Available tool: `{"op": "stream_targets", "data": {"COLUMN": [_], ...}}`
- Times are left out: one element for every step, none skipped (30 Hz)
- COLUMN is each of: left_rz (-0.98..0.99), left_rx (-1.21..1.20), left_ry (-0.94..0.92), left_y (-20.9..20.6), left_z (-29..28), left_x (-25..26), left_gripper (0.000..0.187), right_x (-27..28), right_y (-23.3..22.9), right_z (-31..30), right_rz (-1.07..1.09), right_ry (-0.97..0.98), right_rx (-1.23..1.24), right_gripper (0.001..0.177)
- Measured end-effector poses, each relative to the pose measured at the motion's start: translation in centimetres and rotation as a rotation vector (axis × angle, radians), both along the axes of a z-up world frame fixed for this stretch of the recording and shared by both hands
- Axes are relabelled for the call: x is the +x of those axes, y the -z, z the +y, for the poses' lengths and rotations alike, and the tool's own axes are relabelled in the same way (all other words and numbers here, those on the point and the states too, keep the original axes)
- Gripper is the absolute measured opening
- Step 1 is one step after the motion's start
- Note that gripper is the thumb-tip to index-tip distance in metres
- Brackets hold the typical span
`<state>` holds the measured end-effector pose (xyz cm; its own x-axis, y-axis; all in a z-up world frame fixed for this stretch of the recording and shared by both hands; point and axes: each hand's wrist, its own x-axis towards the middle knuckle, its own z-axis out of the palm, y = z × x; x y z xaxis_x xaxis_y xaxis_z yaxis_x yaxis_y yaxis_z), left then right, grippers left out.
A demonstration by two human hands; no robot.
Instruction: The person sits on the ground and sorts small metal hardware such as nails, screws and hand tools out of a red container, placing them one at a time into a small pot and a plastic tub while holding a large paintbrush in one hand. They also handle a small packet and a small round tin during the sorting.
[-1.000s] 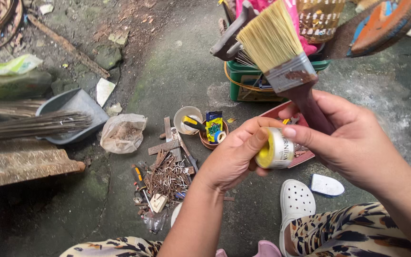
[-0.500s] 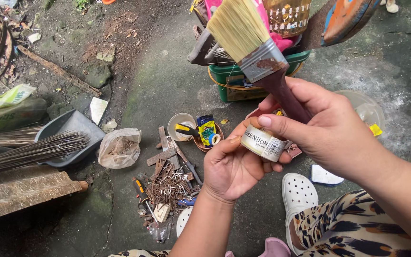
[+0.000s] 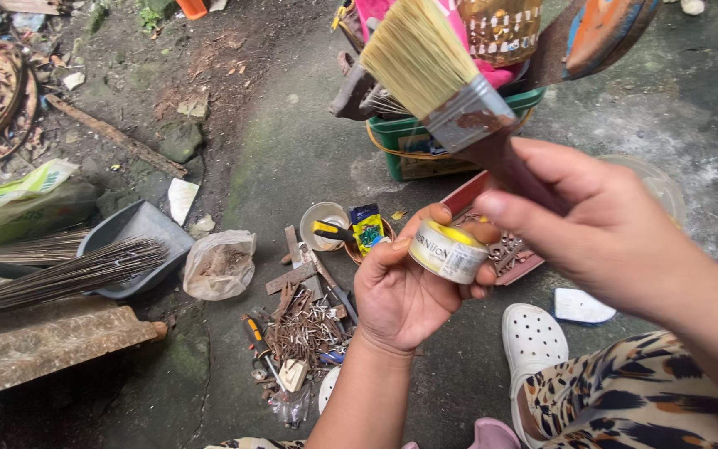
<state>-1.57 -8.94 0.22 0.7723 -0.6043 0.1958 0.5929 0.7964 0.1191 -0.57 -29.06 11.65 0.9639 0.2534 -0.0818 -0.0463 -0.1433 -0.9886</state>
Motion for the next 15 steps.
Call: {"op": "stream_targets", "data": {"left_rz": [0.006, 0.012, 0.016, 0.000, -0.014, -0.029, -0.009, 0.011, 0.032, 0.020, 0.008, -0.003, -0.020, -0.036, -0.054], "left_rx": [0.007, 0.014, 0.021, 0.017, 0.008, -0.001, 0.013, 0.027, 0.037, 0.043, 0.049, 0.054, 0.043, 0.032, 0.024], "left_ry": [-0.038, -0.076, -0.116, -0.145, -0.176, -0.207, -0.227, -0.248, -0.265, -0.274, -0.279, -0.284, -0.285, -0.285, -0.284], "left_y": [-0.1, -0.2, -0.4, -0.6, -0.7, -0.9, -1.0, -1.1, -1.2, -1.3, -1.3, -1.2, -1.1, -0.9, -0.8], "left_z": [0.3, 0.6, 1.1, 1.6, 1.9, 2.2, 2.6, 2.9, 3.1, 3.3, 3.3, 3.4, 3.4, 3.4, 3.4], "left_x": [0.1, 0.3, 0.6, 0.8, 1.0, 1.1, 1.3, 1.3, 1.4, 1.5, 1.6, 1.6, 1.6, 1.6, 1.6], "left_gripper": [0.042, 0.041, 0.040, 0.040, 0.040, 0.040, 0.042, 0.043, 0.044, 0.045, 0.047, 0.048, 0.054, 0.060, 0.066], "right_x": [-0.1, -0.3, -0.6, -0.8, -0.9, -0.9, -0.8, -0.6, -0.6, -0.4, -0.4, -0.3, -0.6, -0.6, -1.0], "right_y": [0.0, 0.1, 0.3, 0.7, 1.2, 1.9, 2.8, 3.6, 4.0, 4.4, 4.6, 4.6, 4.5, 4.2, 4.0], "right_z": [-0.5, -1.3, -2.3, -3.3, -4.6, -5.8, -6.6, -7.3, -8.0, -8.3, -8.5, -8.5, -8.3, -7.9, -7.3], "right_rz": [-0.033, -0.038, -0.044, -0.051, -0.002, 0.048, 0.081, 0.116, 0.136, 0.144, 0.153, 0.150, 0.129, 0.109, 0.069], "right_ry": [0.010, 0.011, 0.009, 0.008, 0.027, 0.046, 0.065, 0.083, 0.104, 0.100, 0.099, 0.072, 0.053, 0.034, 0.023], "right_rx": [-0.066, -0.072, -0.077, -0.082, -0.132, -0.183, -0.212, -0.241, -0.257, -0.274, -0.293, -0.313, -0.337, -0.360, -0.379], "right_gripper": [0.041, 0.042, 0.043, 0.044, 0.040, 0.038, 0.039, 0.041, 0.047, 0.049, 0.052, 0.050, 0.050, 0.050, 0.051]}}
